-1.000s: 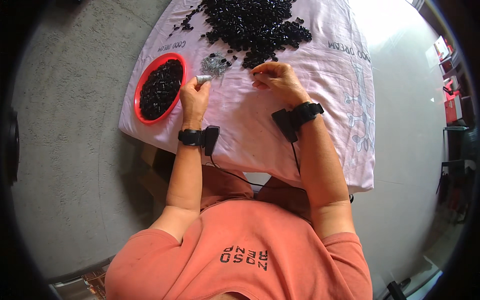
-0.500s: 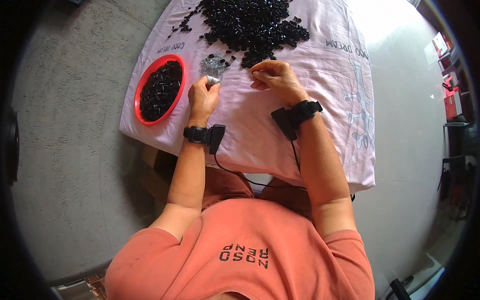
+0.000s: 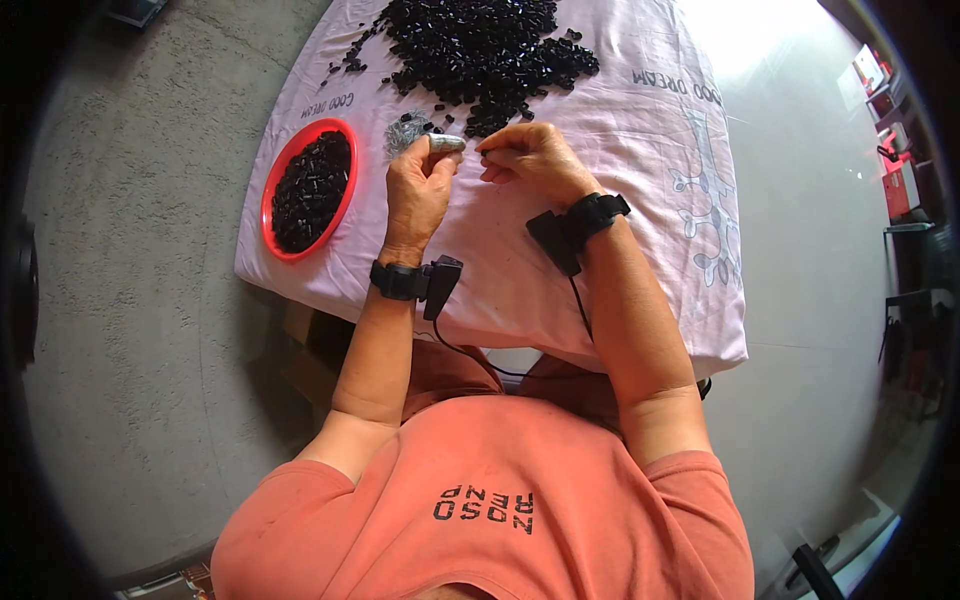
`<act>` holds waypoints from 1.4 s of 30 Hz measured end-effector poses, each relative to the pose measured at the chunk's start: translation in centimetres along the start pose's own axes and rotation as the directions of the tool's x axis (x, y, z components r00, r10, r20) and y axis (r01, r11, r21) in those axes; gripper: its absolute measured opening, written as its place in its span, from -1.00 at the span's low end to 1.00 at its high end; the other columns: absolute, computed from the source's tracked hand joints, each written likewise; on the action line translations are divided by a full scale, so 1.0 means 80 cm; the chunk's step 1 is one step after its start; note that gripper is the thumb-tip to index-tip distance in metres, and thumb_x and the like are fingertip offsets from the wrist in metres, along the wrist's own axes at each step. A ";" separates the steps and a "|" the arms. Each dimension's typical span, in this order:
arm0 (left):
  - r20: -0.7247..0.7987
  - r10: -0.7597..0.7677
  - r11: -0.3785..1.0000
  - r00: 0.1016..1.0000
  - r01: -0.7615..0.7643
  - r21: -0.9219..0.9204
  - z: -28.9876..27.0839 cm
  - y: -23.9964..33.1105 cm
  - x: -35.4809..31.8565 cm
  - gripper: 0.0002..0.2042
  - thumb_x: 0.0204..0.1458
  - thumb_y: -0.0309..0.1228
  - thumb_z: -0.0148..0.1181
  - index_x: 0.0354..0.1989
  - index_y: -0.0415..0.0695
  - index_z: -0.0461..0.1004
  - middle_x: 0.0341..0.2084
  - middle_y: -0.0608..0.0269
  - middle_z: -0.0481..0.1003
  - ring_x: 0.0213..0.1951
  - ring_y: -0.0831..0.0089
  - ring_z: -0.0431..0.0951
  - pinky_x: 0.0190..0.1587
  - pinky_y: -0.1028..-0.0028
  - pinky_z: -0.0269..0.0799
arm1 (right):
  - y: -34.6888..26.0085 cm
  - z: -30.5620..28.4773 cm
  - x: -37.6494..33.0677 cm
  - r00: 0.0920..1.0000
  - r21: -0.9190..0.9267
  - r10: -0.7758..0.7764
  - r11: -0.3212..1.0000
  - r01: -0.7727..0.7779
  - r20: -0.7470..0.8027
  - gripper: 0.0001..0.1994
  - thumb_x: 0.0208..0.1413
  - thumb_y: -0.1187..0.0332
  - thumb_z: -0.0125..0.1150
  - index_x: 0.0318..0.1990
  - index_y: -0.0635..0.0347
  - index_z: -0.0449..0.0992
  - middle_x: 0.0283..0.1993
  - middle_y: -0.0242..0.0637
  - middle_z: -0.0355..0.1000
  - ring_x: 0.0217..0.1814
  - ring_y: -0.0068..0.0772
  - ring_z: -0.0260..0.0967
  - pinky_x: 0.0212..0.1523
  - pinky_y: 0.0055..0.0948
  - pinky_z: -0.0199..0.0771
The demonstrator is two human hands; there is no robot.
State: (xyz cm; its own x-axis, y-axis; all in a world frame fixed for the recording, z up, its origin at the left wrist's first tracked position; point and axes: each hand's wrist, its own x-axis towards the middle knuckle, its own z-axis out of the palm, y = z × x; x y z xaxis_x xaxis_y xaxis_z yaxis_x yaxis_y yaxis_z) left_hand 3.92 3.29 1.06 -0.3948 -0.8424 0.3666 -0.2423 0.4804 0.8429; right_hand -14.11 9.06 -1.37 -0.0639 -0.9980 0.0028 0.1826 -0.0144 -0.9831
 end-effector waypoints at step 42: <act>0.126 0.056 0.972 0.990 -0.083 0.219 0.007 0.016 0.008 -0.83 0.06 -0.59 0.21 -0.16 -0.22 0.50 -0.43 0.15 0.62 -0.35 0.36 0.67 -0.26 0.41 0.55 | 0.001 0.001 0.001 0.999 -0.028 0.020 0.999 -0.019 0.049 -0.84 0.23 0.51 0.20 -0.09 0.39 0.57 -0.23 -0.18 0.58 -0.25 -0.42 0.58 -0.19 -0.46 0.65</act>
State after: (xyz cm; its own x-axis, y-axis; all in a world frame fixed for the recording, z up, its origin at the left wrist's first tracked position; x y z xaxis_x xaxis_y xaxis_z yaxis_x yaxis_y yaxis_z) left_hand 2.84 3.49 2.19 -0.5160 -0.7769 0.3607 -0.3967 0.5899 0.7033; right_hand -14.06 8.96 -1.47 -0.0118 -0.9999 -0.0079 0.1565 0.0060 -0.9877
